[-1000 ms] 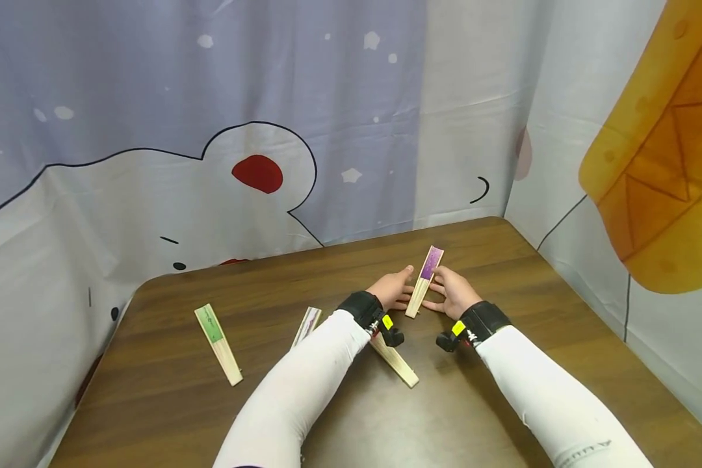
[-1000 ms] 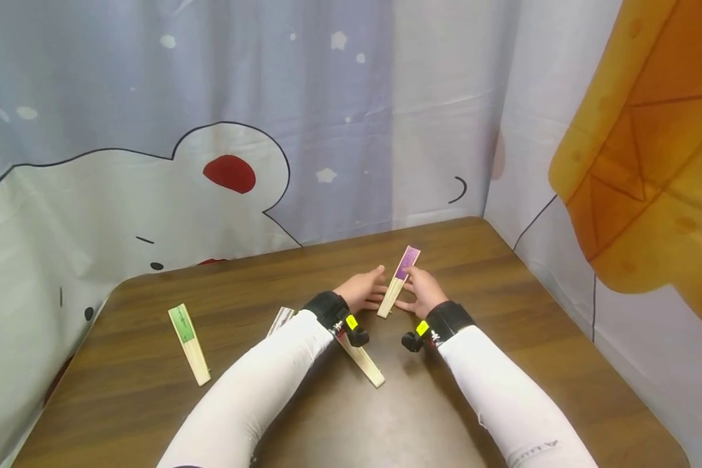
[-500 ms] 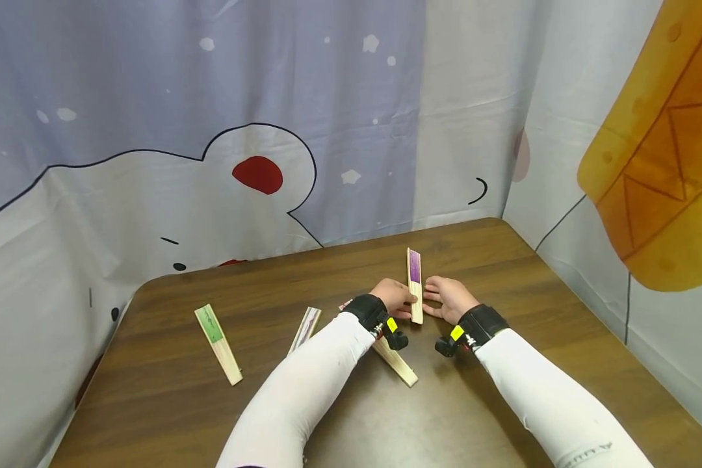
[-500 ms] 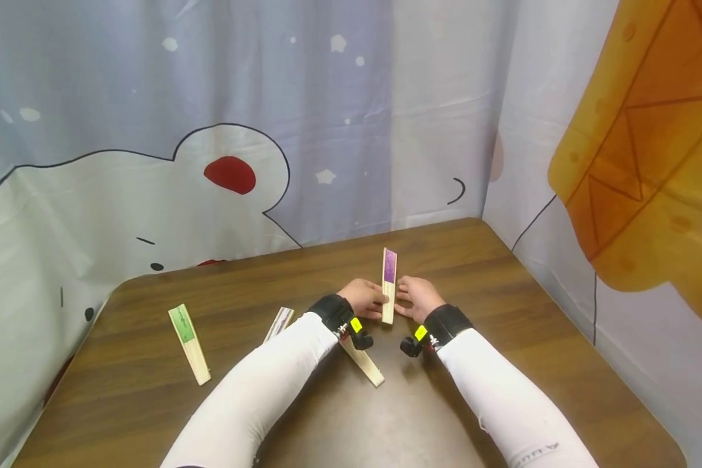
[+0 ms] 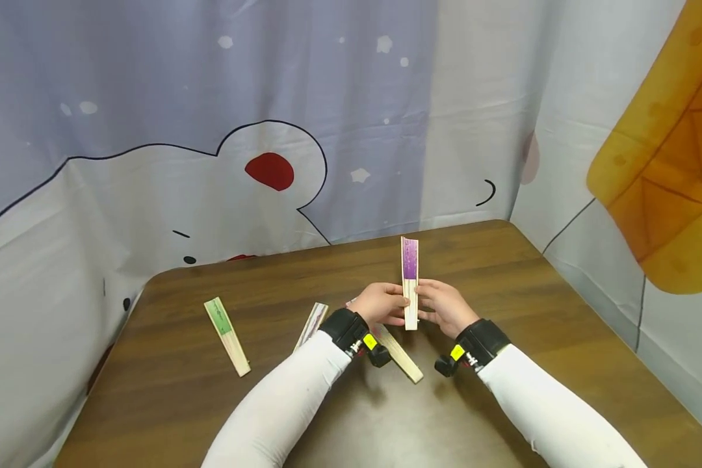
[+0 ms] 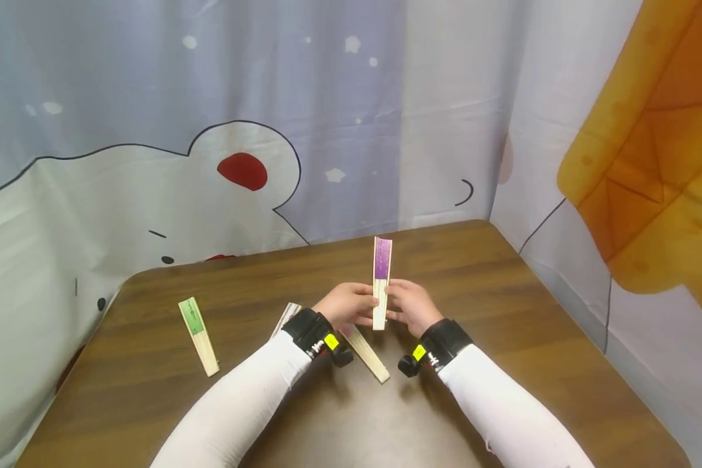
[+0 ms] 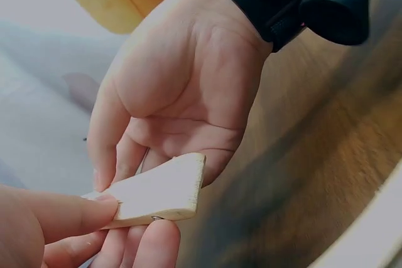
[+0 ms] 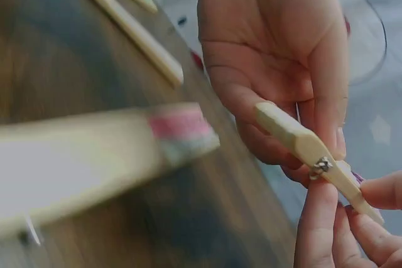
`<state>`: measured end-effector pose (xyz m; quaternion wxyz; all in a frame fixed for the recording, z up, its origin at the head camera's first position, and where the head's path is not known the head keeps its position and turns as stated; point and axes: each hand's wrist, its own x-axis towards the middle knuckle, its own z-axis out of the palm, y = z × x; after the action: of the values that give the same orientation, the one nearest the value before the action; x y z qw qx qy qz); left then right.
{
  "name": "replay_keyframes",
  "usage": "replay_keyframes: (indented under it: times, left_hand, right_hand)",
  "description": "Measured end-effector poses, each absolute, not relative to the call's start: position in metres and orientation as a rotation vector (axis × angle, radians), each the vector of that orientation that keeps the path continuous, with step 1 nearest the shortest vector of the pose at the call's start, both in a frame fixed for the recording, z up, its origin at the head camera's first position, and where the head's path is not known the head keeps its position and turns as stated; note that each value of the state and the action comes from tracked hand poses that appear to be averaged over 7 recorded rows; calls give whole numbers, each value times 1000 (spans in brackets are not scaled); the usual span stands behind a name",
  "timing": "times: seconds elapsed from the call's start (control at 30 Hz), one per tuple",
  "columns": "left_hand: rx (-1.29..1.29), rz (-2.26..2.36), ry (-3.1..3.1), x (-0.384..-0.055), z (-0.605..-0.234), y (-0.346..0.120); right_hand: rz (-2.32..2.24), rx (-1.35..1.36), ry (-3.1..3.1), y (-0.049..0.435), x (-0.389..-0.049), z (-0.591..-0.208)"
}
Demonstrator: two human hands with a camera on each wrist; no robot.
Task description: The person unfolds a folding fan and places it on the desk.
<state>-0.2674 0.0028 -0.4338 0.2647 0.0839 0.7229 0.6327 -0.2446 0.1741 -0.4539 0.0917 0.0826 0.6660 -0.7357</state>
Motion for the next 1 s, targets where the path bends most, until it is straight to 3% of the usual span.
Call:
replay_keyframes:
  times: [0.5,1.0]
  left_hand:
    - [268,1917,2105,-222,-419,-73]
    - [287,2071,1990,-189,-415,-80]
  right_hand:
    - [-2243,-177,1835,107,-202,-434]
    - [-2221,-253,1903,104,-170,-425]
